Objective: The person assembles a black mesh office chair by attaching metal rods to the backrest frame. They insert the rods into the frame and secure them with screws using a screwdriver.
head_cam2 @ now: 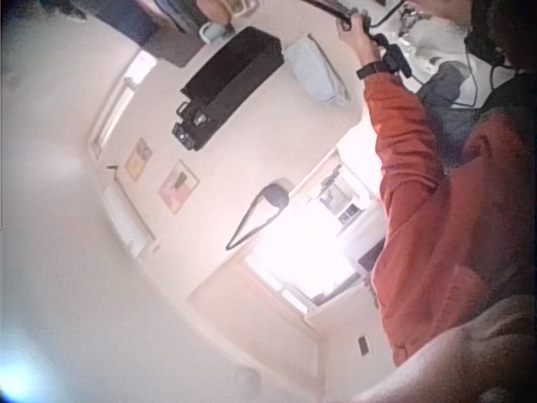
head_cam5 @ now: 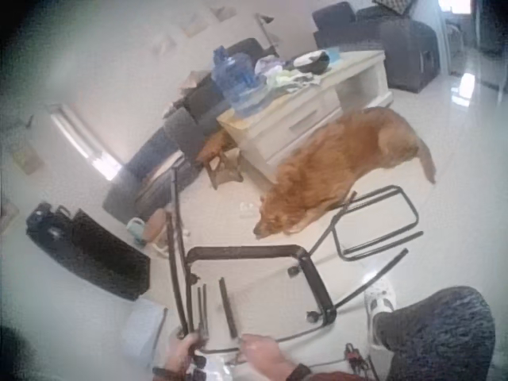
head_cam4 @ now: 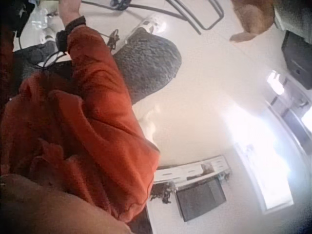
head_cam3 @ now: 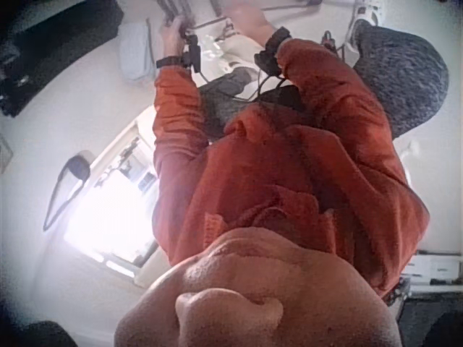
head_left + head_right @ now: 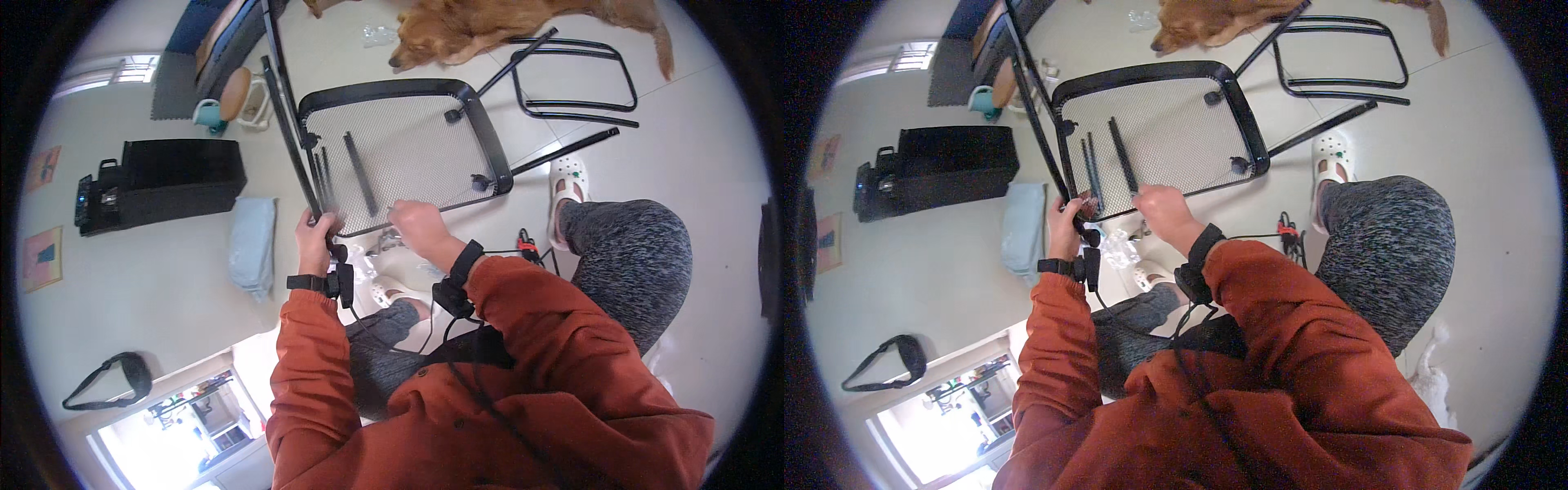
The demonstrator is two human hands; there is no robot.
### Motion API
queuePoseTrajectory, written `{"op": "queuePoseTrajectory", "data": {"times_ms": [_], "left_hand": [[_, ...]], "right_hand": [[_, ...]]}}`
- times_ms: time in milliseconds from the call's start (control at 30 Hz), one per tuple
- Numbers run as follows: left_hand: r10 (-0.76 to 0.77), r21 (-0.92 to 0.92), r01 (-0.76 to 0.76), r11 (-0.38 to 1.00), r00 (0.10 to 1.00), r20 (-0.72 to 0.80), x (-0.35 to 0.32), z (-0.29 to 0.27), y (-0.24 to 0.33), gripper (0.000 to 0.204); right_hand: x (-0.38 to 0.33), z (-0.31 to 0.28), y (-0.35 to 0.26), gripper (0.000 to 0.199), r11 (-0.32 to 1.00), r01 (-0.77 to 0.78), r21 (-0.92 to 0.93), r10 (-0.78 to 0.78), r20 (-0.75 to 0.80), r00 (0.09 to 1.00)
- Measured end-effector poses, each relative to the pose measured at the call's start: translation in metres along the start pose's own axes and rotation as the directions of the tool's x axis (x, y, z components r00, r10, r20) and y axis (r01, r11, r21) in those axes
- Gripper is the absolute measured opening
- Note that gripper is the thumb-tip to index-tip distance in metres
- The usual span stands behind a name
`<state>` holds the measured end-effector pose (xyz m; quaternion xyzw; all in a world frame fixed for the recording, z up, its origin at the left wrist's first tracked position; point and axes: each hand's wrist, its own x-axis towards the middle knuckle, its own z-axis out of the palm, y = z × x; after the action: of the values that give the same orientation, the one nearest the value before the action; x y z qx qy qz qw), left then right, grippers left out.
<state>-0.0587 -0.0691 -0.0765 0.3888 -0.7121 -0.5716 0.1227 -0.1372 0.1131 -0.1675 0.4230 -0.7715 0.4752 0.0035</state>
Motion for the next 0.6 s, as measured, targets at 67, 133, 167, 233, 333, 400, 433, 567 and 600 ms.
{"op": "queuePoseTrajectory", "data": {"times_ms": [67,133,167,233,333,400,433,567,600], "left_hand": [[0.007,-0.133,-0.004,0.991,1.0,0.022,-0.001,0.006,-0.032,0.025],[-0.056,-0.219,0.066,0.973,0.997,0.053,0.001,0.012,-0.061,0.027],[-0.065,-0.225,0.083,0.971,0.994,0.085,0.002,0.015,-0.073,0.03],[-0.146,-0.211,0.167,0.963,0.983,0.109,0.001,0.02,-0.096,0.037],[-0.098,-0.403,0.174,0.898,0.974,0.202,-0.007,0.037,-0.128,0.04],[-0.097,-0.512,0.182,0.84,0.977,0.188,-0.01,0.049,-0.146,0.036],[-0.133,-0.454,0.212,0.865,0.971,0.2,-0.009,0.051,-0.155,0.039],[-0.173,-0.532,0.33,0.78,0.93,0.323,0.001,0.058,-0.189,0.048],[-0.2,-0.624,0.413,0.663,0.901,0.384,0.006,0.059,-0.197,0.059]], "right_hand": [[-0.008,0.0,0.011,0.004,1.0,-0.018,-0.021,0.019,0.048,0.999],[-0.016,0.001,0.023,0.005,0.996,-0.025,-0.081,0.033,0.106,0.994],[-0.02,0.001,0.028,0.004,0.991,-0.032,-0.13,0.05,0.134,0.99],[-0.027,0.004,0.036,0.006,0.982,-0.045,-0.182,0.081,0.195,0.977],[-0.039,0.007,0.047,0.006,0.957,-0.065,-0.281,0.15,0.294,0.944],[-0.046,0.008,0.054,0.006,0.95,-0.05,-0.308,0.155,0.326,0.933],[-0.05,0.008,0.058,0.006,0.943,-0.052,-0.329,0.171,0.345,0.923],[-0.06,0.007,0.074,0.004,0.937,-0.074,-0.341,0.194,0.333,0.923],[-0.06,0.007,0.079,0.003,0.941,-0.06,-0.333,0.177,0.335,0.926]]}}
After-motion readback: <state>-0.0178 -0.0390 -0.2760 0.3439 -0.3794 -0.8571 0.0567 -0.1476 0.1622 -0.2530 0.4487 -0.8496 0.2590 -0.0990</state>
